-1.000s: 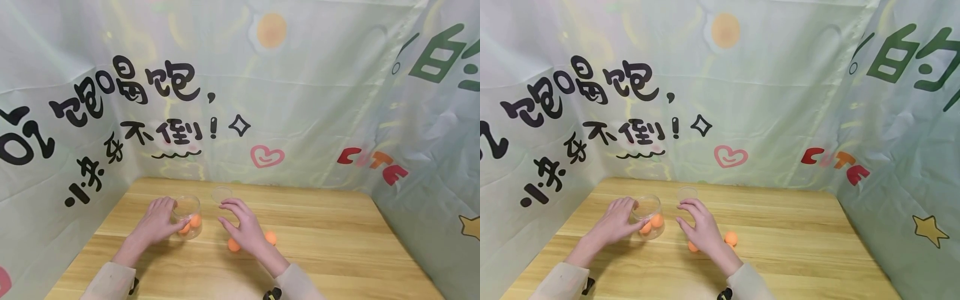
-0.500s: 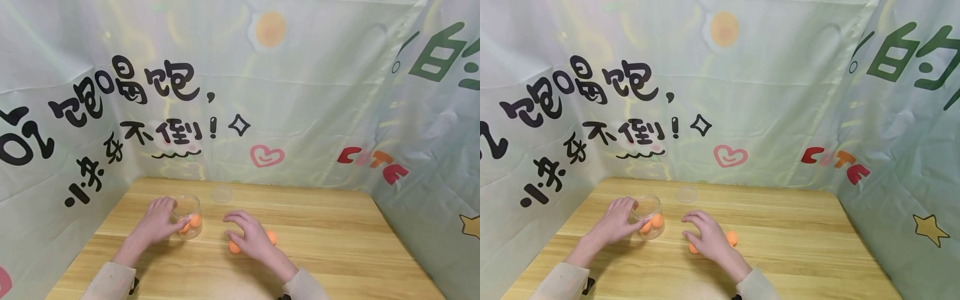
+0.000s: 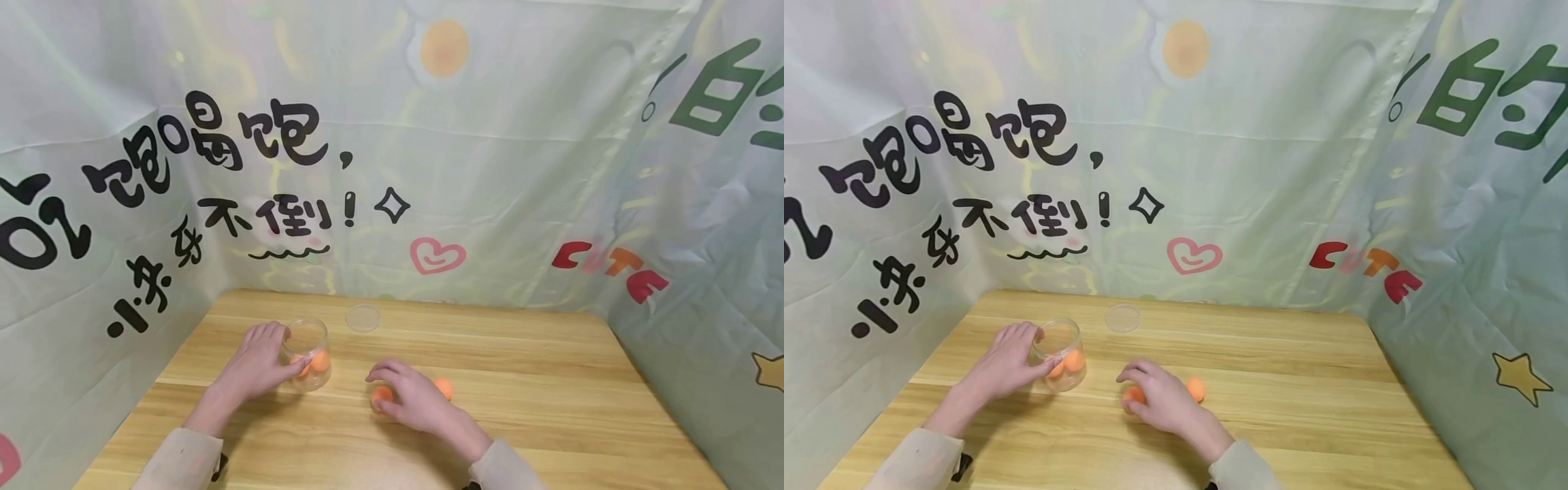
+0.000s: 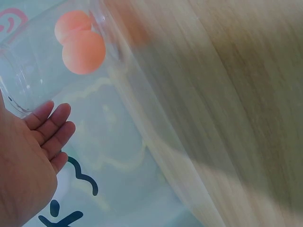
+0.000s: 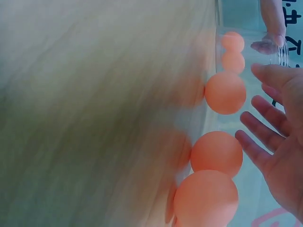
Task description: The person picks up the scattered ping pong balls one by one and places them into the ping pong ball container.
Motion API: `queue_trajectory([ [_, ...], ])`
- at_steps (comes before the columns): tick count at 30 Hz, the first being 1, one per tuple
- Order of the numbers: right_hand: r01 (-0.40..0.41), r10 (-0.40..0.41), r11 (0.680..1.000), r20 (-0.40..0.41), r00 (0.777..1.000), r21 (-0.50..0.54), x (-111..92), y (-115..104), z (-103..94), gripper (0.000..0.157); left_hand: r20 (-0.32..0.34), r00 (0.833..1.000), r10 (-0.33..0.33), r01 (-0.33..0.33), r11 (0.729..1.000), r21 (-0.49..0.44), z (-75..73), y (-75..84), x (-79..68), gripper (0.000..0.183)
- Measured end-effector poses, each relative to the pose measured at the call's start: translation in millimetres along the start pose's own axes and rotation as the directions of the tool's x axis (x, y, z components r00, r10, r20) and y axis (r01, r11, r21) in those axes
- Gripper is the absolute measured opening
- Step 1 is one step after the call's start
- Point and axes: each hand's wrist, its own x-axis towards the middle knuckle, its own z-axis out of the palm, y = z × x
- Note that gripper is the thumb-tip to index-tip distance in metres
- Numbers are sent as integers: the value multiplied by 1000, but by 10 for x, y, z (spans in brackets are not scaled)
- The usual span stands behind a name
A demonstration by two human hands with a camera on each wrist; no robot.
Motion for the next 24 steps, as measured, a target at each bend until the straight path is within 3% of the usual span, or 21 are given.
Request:
queue_trajectory([
  [8,36,-34,999,54,998,-22,11,33,38,29,0,1000,0,0,1000,-5,1,3,-5,69],
  [24,71,-70,997,85,994,-15,11,78,78,18,-5,1000,1,-1,1000,-2,12,-3,-1,67],
])
